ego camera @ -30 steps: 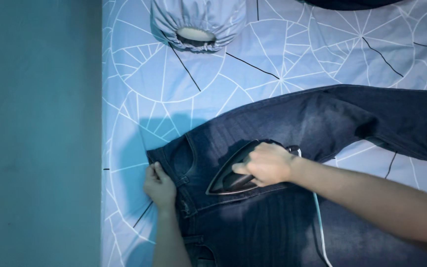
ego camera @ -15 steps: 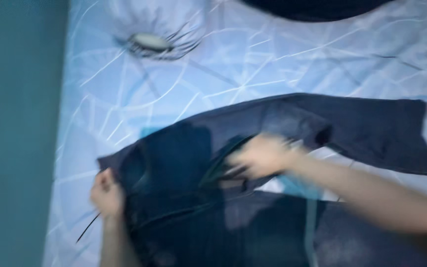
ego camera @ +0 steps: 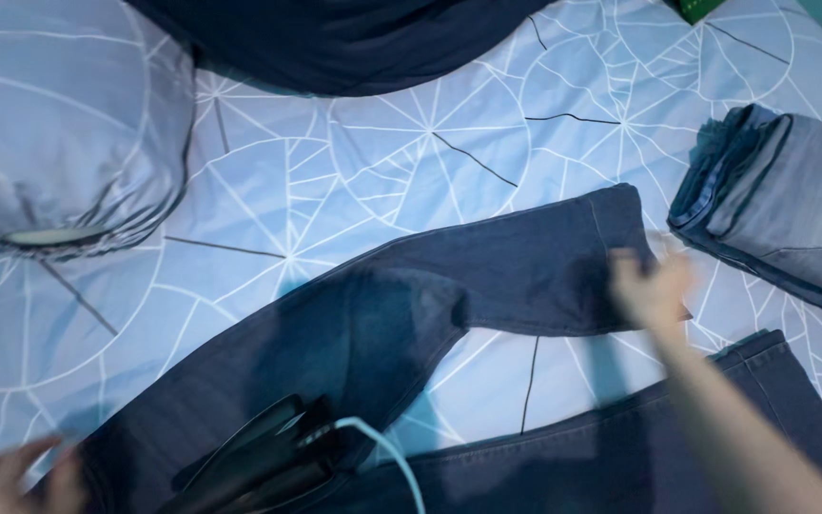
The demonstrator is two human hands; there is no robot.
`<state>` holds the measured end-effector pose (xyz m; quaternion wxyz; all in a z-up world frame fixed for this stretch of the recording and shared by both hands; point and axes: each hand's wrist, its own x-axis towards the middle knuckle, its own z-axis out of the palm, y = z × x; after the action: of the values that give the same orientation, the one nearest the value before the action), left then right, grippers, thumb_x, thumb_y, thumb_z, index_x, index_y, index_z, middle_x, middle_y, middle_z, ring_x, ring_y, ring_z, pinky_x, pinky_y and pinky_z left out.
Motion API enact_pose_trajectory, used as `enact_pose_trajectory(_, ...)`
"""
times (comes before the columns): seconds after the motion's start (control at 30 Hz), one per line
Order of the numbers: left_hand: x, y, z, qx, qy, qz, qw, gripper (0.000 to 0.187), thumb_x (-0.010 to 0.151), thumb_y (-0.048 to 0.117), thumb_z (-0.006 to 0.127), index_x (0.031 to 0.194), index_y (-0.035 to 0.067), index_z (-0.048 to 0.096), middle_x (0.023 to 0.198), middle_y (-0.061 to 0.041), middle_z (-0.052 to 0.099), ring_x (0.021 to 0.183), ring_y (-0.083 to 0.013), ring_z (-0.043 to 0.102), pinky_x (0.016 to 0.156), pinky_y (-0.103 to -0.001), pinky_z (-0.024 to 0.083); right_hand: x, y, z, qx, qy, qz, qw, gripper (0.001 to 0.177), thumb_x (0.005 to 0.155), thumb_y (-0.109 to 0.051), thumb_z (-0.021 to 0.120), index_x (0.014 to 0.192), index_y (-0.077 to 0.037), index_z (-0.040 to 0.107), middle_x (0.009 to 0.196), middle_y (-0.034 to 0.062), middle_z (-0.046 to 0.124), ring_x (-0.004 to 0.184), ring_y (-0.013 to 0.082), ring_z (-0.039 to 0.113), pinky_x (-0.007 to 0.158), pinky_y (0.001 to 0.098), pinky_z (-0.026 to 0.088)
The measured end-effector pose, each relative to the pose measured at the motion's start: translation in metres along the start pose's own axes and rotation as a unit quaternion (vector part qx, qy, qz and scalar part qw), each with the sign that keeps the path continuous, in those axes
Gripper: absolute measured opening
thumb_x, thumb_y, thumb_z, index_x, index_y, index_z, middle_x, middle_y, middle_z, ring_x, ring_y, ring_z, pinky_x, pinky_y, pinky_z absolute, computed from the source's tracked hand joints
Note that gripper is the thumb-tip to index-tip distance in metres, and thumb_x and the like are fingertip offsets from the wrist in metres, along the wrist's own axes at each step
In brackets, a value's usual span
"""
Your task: The person irons a pair of blue jeans on a bed using a handheld iron, smoothing out different sections of the denim and occasionally adjusting the position of the pants.
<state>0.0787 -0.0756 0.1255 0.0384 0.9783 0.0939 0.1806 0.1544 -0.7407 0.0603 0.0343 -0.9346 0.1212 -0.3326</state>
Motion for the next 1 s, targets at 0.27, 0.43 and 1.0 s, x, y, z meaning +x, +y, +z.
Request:
enact_pose_trajectory(0.27, 0.105, 0.297, 0.124, -0.049, -0.309, 0.135, 0.940, 0.069, 0.065, 0.046, 0.081, 0.123, 0.018, 0.057, 0.123, -0.015, 0.056, 0.119, -0.0372, 0.047, 0.092, -0.054, 0.035, 0.011, 0.136, 0.111, 0.100, -0.301, 0.267, 0.910, 0.065, 0.085, -0.057, 0.070, 0.101, 0.006, 0.063, 0.091, 0.0292, 0.065, 0.090, 0.0403, 0.064, 0.082, 0.0464, 0.050)
enact_pose_trajectory(0.43, 0.141, 0.315, 0.165, -0.040, -0.468, 0.092, 0.878, 0.065, 0.062, 0.044, 0.085, 0.113, 0.012, 0.062, 0.100, -0.011, 0.071, 0.100, -0.0274, 0.067, 0.090, -0.037, 0.051, 0.084, 0.134, 0.115, -0.018, -0.162, 0.000, 0.987, 0.043, 0.102, -0.046, 0.060, 0.093, -0.004, 0.062, 0.081, 0.0210, 0.067, 0.078, 0.0409, 0.066, 0.071, 0.0496, 0.053)
enact_pose_trajectory(1.0, 0.152, 0.365, 0.195, -0.174, -0.492, 0.112, 0.846, 0.049, 0.064, 0.048, 0.078, 0.080, 0.003, 0.073, 0.072, -0.017, 0.070, 0.067, -0.0275, 0.068, 0.064, -0.040, 0.051, 0.019, 0.101, 0.128, 0.380, -0.046, 0.515, 0.767, 0.066, 0.098, -0.030, 0.068, 0.145, -0.011, 0.026, 0.102, 0.0109, 0.054, 0.085, 0.0233, 0.056, 0.061, 0.0312, 0.050)
